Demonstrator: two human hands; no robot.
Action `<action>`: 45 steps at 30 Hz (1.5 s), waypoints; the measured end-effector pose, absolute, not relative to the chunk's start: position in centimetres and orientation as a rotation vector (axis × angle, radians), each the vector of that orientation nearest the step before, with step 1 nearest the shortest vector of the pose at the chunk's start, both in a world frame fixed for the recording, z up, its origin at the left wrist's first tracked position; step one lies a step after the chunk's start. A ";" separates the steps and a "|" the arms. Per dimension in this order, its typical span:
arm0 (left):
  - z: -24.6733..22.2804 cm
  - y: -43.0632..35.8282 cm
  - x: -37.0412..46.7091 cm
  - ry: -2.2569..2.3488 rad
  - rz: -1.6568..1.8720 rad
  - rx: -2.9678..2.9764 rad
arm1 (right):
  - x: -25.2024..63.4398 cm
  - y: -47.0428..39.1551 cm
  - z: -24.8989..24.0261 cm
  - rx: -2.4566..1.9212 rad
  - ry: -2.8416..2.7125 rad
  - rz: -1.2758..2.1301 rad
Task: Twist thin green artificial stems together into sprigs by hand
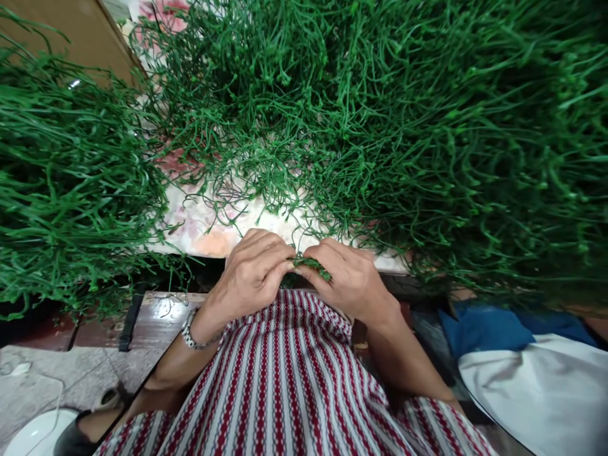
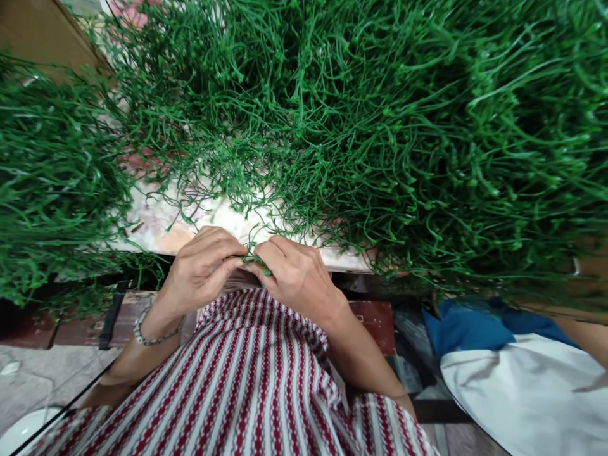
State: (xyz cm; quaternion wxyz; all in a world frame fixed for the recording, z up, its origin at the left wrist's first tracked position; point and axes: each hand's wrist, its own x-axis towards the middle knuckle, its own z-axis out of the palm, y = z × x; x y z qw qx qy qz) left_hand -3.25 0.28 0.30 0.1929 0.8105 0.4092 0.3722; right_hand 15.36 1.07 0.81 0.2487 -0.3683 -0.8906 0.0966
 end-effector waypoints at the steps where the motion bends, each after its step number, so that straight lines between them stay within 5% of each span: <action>1: 0.0 0.1 -3.3 1.143 1.075 2.219 | 15.5 1.1 0.7 -0.977 -2.372 0.360; 6: -0.5 -0.3 -3.8 1.076 1.116 2.028 | 16.8 1.4 1.2 -0.943 -2.133 0.695; 19: -0.6 -0.3 -3.8 0.882 1.148 1.635 | 14.8 2.2 -0.7 -0.696 -2.146 0.812; 45: 1.0 -3.2 -4.7 0.766 0.577 2.379 | 17.3 -0.7 1.6 -0.561 -2.782 0.681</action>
